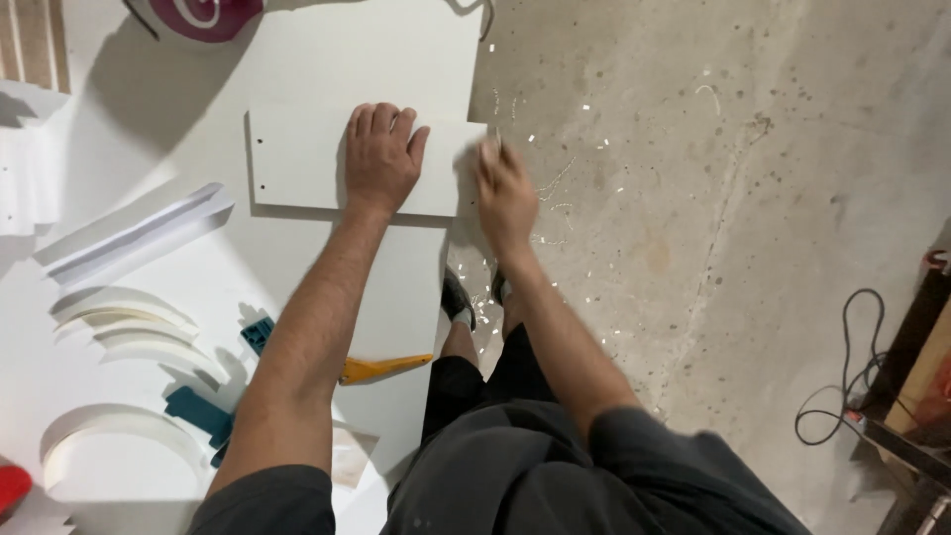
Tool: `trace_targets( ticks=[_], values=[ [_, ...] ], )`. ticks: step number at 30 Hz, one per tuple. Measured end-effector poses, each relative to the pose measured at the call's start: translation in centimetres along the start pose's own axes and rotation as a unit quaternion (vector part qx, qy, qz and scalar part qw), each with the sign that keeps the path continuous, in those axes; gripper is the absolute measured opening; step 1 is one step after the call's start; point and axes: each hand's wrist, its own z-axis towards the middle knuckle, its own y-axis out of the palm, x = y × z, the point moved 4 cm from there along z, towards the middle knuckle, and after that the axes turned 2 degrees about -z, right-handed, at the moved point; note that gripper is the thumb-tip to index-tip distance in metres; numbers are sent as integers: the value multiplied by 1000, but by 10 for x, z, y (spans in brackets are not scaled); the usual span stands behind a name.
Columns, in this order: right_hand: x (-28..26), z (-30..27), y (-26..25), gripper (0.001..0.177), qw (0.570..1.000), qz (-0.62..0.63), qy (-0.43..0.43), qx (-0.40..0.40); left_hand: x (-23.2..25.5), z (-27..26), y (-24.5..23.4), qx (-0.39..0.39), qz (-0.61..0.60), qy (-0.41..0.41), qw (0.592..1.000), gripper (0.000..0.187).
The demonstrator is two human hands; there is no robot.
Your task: The person applies white edge banding to wooden pieces using a clothes iron to activate the adhesive. They press the banding with a small wooden block and a blue plastic tool, then trim the excess material with a utility knife and sand the edges smooth.
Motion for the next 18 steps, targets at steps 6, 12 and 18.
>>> trace_targets(
  ticks=[6,12,18],
  values=[
    [-8,-30,-7,31,974,-163,-149,39,-1,6,-5,3,8,-3,1000,33],
    [-14,22,8,22,982,-127,-139,20,7,9,-22,-22,-4,-11,1000,31],
    [-15,-43,-9,25,963,-175,-203,13,13,19,-44,-52,-16,-30,998,22]
  ],
)
